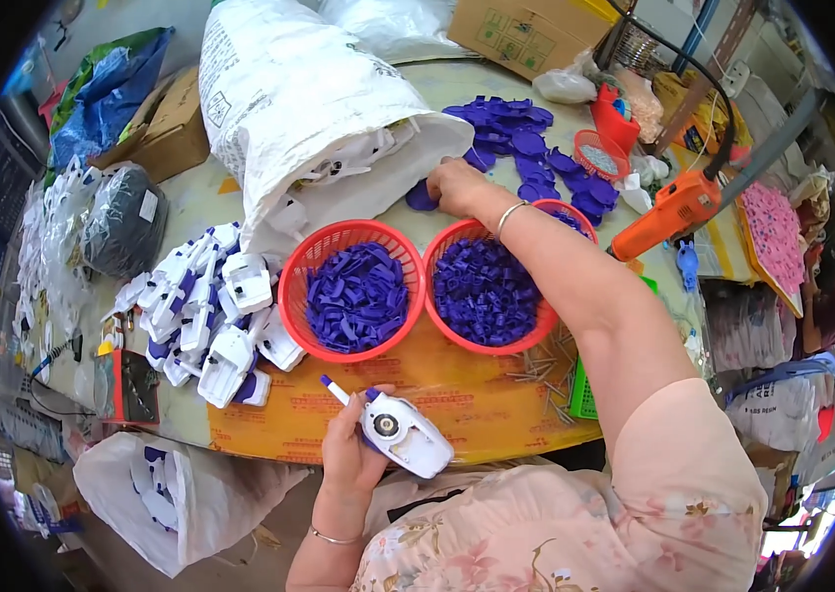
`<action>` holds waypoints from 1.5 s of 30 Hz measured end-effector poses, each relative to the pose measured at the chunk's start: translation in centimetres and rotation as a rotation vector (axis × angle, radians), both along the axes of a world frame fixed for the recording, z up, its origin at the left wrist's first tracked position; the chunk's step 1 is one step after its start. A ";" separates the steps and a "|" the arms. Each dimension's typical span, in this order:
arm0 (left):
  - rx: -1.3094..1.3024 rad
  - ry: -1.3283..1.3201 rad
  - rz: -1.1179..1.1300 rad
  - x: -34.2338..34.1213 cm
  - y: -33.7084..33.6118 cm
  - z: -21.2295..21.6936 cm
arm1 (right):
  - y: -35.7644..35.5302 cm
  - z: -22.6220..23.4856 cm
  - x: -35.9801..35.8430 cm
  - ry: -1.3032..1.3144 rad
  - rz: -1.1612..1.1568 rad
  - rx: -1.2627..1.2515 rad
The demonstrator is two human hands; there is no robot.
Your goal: Assembling plastic toy walkie-talkies by joining internal circuit components and outer casing pieces.
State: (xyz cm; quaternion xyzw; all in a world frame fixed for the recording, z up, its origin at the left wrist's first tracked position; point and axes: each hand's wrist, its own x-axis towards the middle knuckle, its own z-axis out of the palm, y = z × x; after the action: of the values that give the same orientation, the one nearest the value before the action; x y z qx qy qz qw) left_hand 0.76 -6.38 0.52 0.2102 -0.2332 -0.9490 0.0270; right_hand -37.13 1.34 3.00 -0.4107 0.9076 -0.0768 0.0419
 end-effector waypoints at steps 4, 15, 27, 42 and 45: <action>0.056 0.081 -0.003 -1.0 -0.1 -0.1 | 1.3 0.9 -0.4 0.052 -0.018 -0.035; 0.085 0.135 0.081 -1.7 1.3 0.9 | 8.4 7.8 23.4 -1.070 0.192 -0.736; 0.019 0.088 0.087 -1.7 4.3 1.7 | 11.4 2.7 28.3 -0.157 0.383 -0.599; -0.251 0.158 0.106 -1.4 6.1 2.0 | 12.4 0.9 29.0 -0.002 0.284 -0.678; -0.262 0.151 0.105 -1.2 6.3 2.0 | 12.5 0.7 29.2 -0.054 0.283 -0.727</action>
State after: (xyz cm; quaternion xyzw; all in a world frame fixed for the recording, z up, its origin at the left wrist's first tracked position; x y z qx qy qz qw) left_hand -0.47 -0.07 2.54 0.1449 -0.3413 -0.9208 0.1210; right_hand -7.93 13.87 3.71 -0.5176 0.7542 -0.3976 -0.0721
